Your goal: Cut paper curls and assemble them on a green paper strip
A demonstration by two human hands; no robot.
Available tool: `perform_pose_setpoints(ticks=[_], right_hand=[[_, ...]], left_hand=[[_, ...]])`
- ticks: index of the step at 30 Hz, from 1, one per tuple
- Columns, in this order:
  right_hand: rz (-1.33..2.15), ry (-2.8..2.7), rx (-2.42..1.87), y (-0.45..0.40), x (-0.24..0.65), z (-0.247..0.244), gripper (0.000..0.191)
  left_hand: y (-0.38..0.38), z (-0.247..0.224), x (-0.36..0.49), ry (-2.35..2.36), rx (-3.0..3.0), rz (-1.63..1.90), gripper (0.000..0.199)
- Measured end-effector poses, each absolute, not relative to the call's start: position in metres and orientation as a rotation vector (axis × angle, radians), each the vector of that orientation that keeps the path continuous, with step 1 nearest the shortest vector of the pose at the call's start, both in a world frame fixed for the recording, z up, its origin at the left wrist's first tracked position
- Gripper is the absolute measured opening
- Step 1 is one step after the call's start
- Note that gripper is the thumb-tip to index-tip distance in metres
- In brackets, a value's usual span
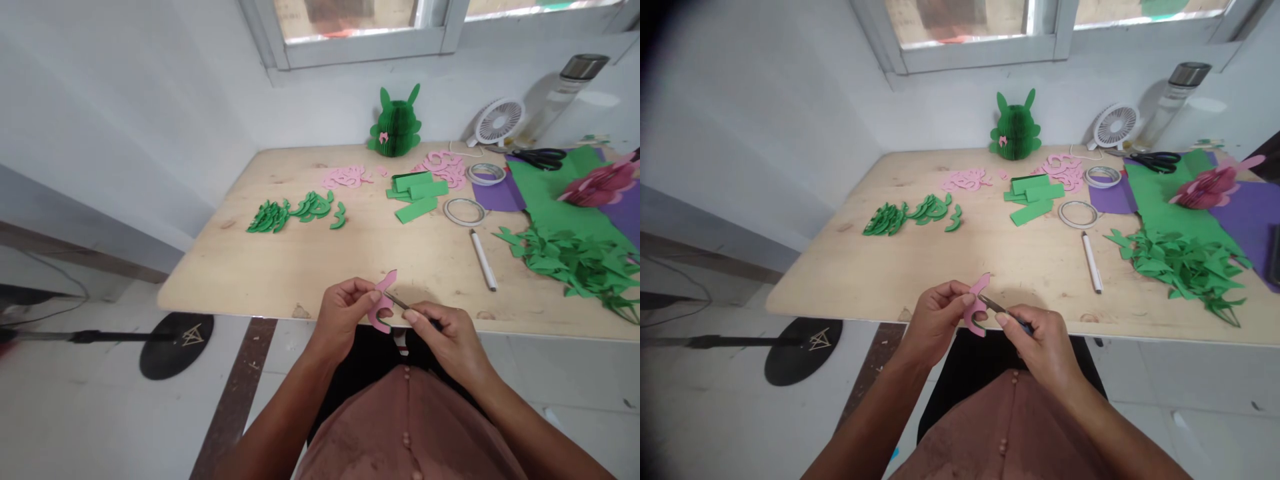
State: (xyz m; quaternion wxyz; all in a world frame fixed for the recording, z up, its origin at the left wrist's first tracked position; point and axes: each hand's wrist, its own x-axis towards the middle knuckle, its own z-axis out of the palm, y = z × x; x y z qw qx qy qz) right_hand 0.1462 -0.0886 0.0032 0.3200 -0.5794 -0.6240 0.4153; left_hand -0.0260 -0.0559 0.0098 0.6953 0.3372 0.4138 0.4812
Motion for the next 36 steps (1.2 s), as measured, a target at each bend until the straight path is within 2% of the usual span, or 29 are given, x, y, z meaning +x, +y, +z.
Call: perform_pose_setpoints(ticks=[36], right_hand=[[0.956, -1.783, -1.556, -0.0846, 0.1487, 0.0127, 0.039]], left_hand=[[-0.0550, 0.0100, -0.0260, 0.944, 0.755, 1.064, 0.016]])
